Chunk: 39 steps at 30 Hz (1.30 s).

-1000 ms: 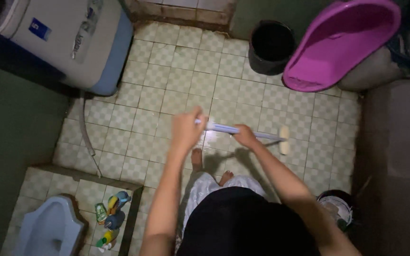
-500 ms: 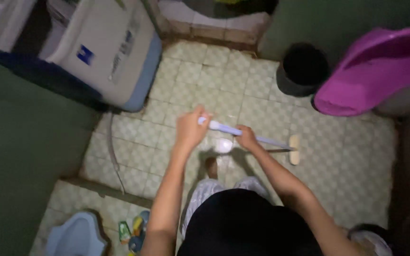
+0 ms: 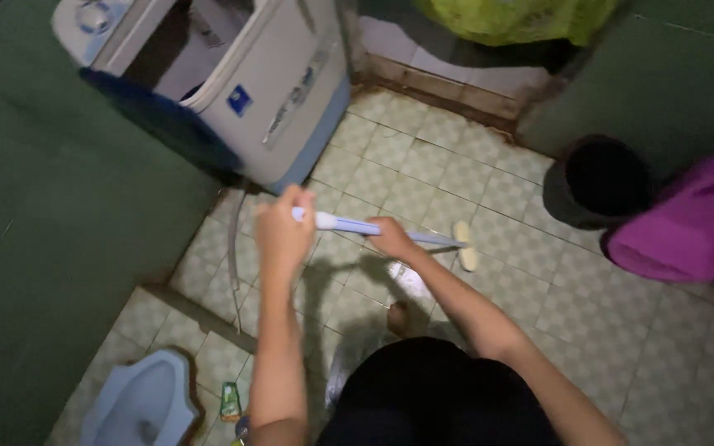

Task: The person mops the tiled floor of a bathroom using a flat mop. They move the mop back and forth across the floor, covering the area near a washing machine, a squat toilet, and a pink basin.

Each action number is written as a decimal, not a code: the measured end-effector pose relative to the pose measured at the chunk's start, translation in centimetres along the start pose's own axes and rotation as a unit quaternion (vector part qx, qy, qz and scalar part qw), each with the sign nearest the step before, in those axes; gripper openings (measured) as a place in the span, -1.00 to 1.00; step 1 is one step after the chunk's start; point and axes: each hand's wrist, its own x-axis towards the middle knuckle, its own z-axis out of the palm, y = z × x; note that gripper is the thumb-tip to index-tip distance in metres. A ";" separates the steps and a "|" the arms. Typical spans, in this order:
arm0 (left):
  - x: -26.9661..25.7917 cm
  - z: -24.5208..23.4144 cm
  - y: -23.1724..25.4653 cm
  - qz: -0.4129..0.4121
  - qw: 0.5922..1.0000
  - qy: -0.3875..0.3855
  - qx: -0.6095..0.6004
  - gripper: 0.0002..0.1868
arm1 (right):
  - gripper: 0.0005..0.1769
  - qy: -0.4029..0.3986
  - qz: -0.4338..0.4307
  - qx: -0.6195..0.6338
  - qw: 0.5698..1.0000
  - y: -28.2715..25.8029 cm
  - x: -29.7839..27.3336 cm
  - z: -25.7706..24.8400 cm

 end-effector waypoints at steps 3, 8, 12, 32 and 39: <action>-1.5 4.1 -0.3 -0.027 0.996 -0.071 -0.037 -0.82 | -0.97 -0.019 0.021 -0.115 0.993 3.5 -1.7 -2.7; -5.2 8.5 -2.3 -0.039 0.985 -0.161 -0.050 -0.81 | -0.92 -0.097 0.070 -0.277 0.953 9.7 -2.8 -4.1; -5.5 6.5 -4.5 -0.155 0.974 -0.160 -0.035 -0.80 | -0.82 -0.131 0.053 -0.257 0.956 4.4 -0.9 -1.4; 1.4 16.4 0.0 -0.084 0.996 -0.006 0.034 -0.82 | -0.74 -0.104 -0.048 -0.247 0.962 14.3 10.2 -9.6; -2.4 20.3 -2.0 -0.118 0.992 -0.032 -0.044 -0.72 | -0.56 -0.210 0.147 -0.429 0.866 19.4 9.9 -9.4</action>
